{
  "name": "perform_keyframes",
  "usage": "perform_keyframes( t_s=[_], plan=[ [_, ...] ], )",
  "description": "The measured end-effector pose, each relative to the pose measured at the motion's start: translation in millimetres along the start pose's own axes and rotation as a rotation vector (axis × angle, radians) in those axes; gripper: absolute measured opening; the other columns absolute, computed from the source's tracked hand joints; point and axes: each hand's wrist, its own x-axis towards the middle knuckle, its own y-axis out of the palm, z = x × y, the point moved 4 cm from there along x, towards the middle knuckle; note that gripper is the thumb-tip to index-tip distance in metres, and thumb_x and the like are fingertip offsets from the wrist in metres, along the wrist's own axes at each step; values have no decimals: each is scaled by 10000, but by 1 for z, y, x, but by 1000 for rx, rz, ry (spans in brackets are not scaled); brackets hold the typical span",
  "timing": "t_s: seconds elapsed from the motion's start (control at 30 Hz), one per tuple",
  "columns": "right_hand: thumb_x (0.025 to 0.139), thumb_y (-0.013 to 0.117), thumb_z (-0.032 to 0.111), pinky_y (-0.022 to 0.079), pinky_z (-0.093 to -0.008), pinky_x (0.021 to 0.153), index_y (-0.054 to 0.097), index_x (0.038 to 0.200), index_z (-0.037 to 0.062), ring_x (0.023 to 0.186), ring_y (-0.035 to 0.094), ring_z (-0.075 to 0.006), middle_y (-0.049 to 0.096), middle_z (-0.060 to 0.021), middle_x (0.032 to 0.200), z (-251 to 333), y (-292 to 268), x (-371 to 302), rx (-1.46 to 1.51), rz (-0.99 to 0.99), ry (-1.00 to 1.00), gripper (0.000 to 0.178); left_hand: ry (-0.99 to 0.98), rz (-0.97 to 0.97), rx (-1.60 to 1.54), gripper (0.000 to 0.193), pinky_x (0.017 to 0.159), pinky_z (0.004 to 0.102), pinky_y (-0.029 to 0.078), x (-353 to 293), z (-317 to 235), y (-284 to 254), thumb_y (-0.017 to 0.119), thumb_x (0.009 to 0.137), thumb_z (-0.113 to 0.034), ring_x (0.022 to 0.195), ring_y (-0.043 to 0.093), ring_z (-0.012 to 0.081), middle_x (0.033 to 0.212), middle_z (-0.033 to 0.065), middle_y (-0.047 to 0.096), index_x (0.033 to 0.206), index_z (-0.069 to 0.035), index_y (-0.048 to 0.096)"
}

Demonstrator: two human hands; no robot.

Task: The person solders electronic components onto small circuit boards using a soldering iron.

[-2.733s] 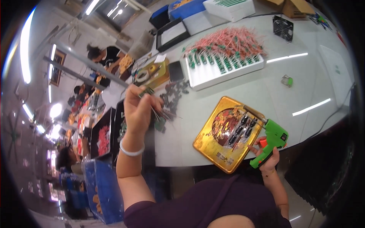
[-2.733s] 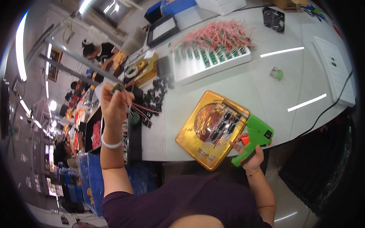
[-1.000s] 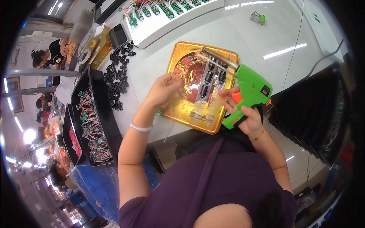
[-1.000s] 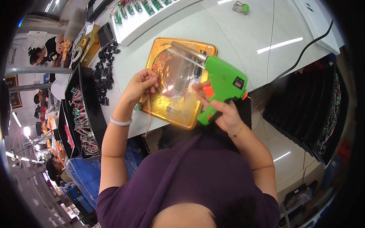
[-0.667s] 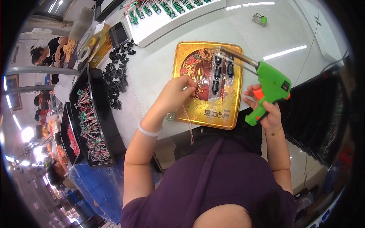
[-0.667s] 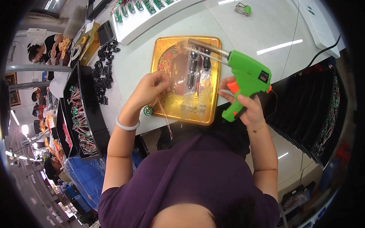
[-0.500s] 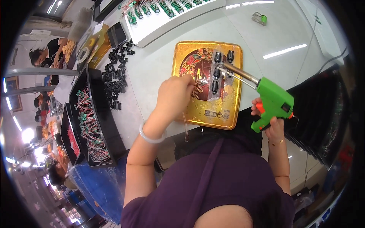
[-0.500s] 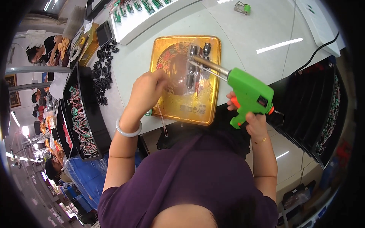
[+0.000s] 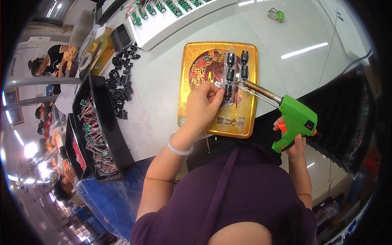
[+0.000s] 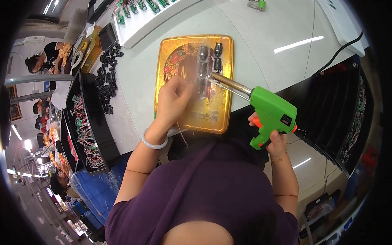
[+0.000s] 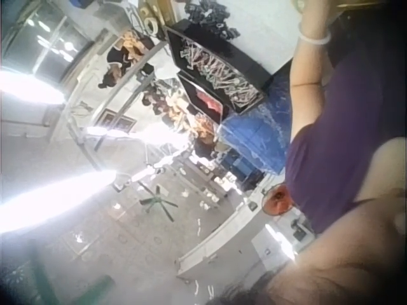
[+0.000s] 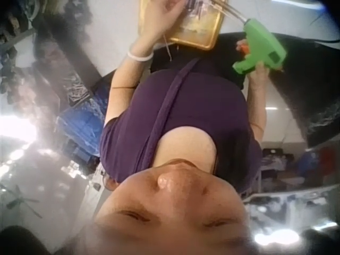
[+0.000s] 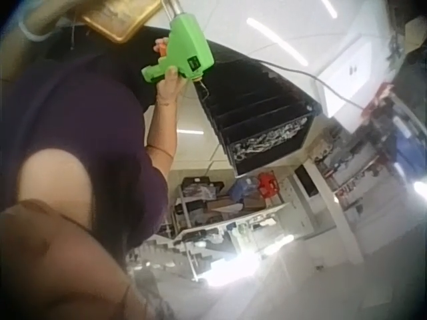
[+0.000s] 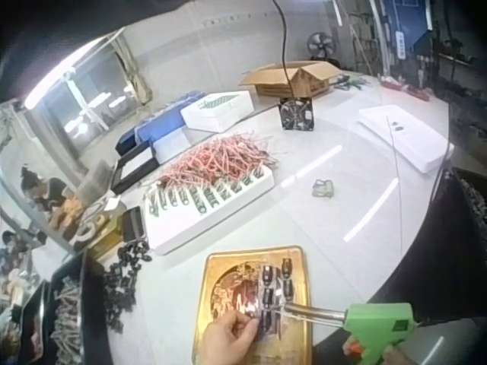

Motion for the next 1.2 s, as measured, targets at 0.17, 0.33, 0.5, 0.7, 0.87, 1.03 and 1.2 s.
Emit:
perform_keyframes(
  t_s=[0.17, 0.33, 0.5, 0.7, 0.87, 1.03, 1.2],
  plan=[
    [841, 433, 502, 434, -333, 734, 497, 1073, -41, 850, 528, -221, 538, -163, 949, -1, 0, -1, -54, 19, 15, 595, -33, -17, -12, 159, 437, 247, 374, -3, 4, 3, 633, 744, -116, 426, 474, 104, 486, 44, 508, 665, -9, 545],
    [836, 460, 478, 452, -319, 731, 526, 1037, -36, 843, 548, -207, 561, -146, 932, -7, -1, -2, -3, -2, 63, 556, -62, -9, 17, 164, 433, 244, 370, -3, 6, 6, 634, 737, -114, 416, 464, 97, 468, 33, 493, 646, -14, 540],
    [842, 458, 464, 453, -311, 719, 519, 1040, -25, 826, 548, -199, 560, -133, 921, -10, -1, -3, -8, -14, 70, 531, -46, -17, -24, 149, 419, 220, 360, -5, 1, 5, 624, 734, -77, 405, 456, 70, 463, 20, 501, 638, -12, 531],
    [845, 455, 464, 451, -308, 704, 522, 1030, -18, 811, 543, -193, 558, -125, 917, -10, 1, 0, 10, -17, 68, 521, -26, -27, 9, 141, 418, 213, 362, -4, -2, 4, 622, 733, -67, 406, 457, 63, 463, 19, 506, 639, -10, 532],
    [852, 446, 459, 448, -306, 707, 524, 1024, -20, 811, 541, -192, 555, -125, 915, -11, 1, 1, 9, -19, 74, 515, -28, -28, 7, 144, 420, 215, 364, -4, 1, 5, 628, 726, -67, 406, 457, 69, 469, 26, 509, 635, -9, 532],
    [860, 436, 454, 442, -303, 700, 525, 1012, -19, 799, 532, -187, 549, -119, 899, -15, -1, 0, 6, -17, 90, 505, -13, -43, -5, 146, 421, 219, 363, -4, 0, 5, 630, 722, -68, 405, 454, 75, 469, 30, 506, 631, -10, 532],
    [863, 454, 429, 429, -298, 672, 511, 1001, -9, 766, 511, -177, 539, -109, 865, -21, -5, -2, 33, -24, 90, 463, -18, -33, 32, 144, 420, 219, 362, -4, -1, 5, 631, 720, -70, 406, 455, 76, 469, 30, 507, 634, -9, 533]
  ],
)
